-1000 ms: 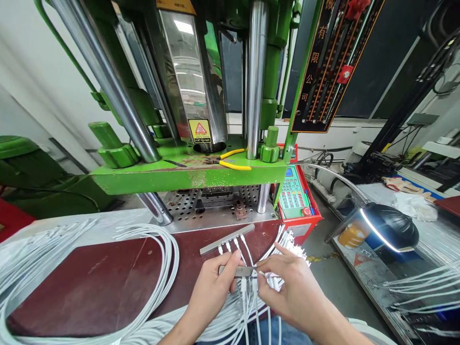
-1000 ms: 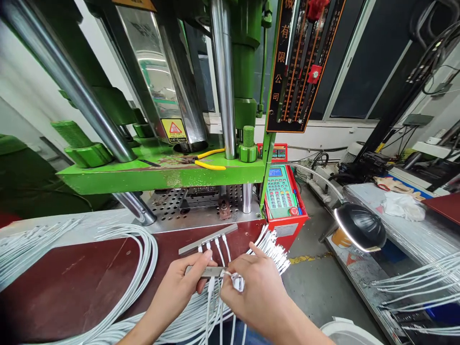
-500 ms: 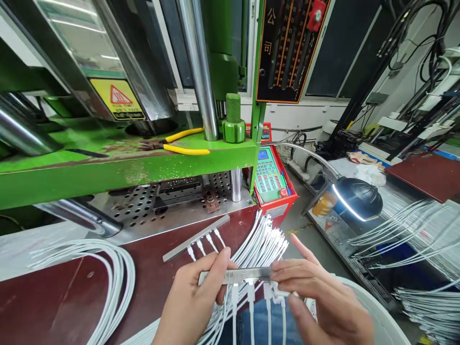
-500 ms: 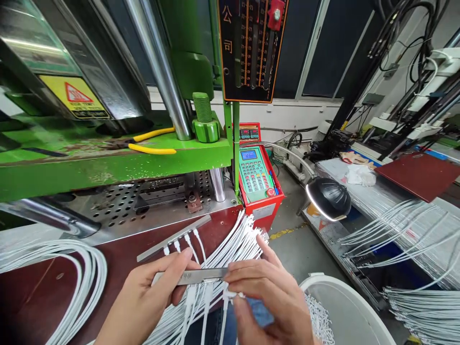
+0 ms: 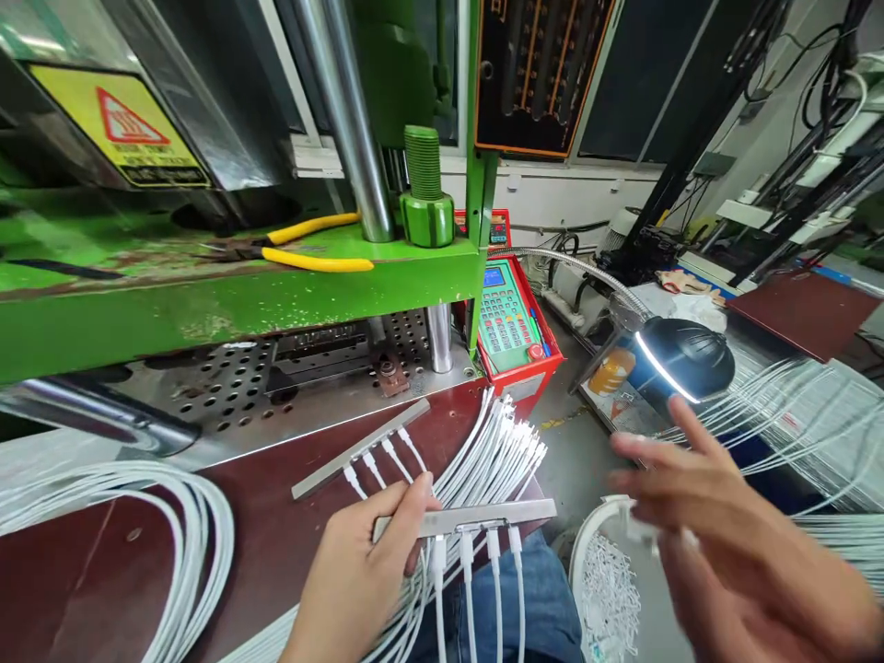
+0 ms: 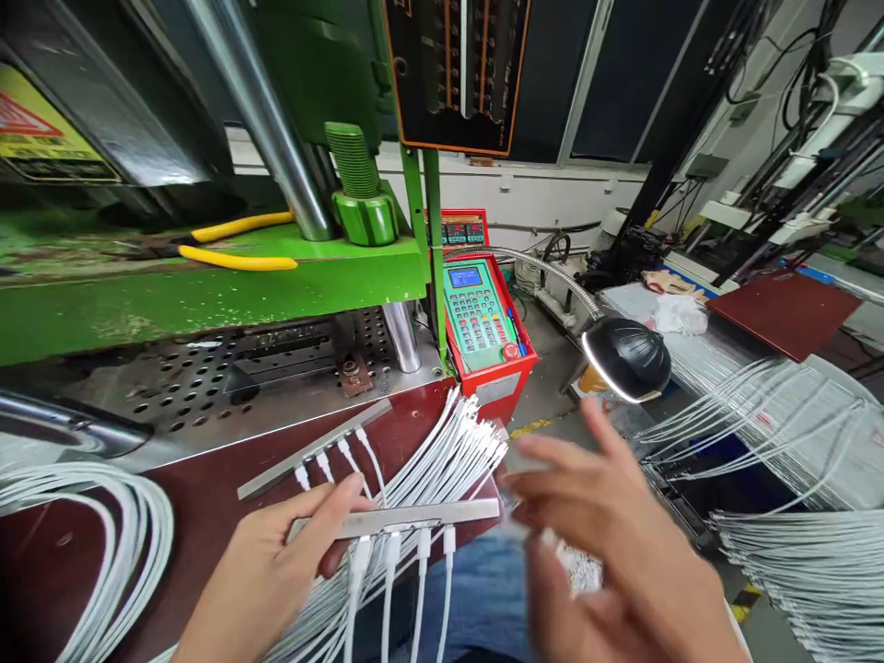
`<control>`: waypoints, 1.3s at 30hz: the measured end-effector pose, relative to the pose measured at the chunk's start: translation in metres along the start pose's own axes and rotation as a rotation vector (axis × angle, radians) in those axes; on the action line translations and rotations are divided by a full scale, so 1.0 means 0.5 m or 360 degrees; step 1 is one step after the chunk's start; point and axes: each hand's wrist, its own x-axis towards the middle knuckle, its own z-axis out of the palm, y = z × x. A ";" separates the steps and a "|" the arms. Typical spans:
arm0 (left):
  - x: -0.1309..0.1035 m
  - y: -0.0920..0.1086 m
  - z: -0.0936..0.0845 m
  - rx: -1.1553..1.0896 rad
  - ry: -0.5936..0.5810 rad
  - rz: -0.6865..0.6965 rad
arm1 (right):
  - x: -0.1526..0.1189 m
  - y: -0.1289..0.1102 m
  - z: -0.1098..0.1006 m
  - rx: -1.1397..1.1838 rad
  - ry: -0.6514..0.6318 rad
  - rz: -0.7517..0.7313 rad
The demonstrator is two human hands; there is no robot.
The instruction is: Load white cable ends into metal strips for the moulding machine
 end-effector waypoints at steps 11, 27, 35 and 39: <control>0.003 0.005 -0.023 -0.0122 -0.0063 0.0121 | -0.158 0.218 -0.048 -0.0532 -0.1029 0.0665; -0.030 -0.028 -0.024 -0.0723 -0.0413 0.0294 | 0.097 0.028 0.171 0.0336 -0.0898 -0.0139; 0.034 -0.066 -0.133 -0.0610 -0.0367 0.0606 | 0.197 0.027 0.221 0.0281 -0.0791 -0.0028; -0.035 -0.085 -0.141 -0.0506 0.0009 0.0740 | 0.242 0.022 0.292 0.0112 -0.0775 0.0016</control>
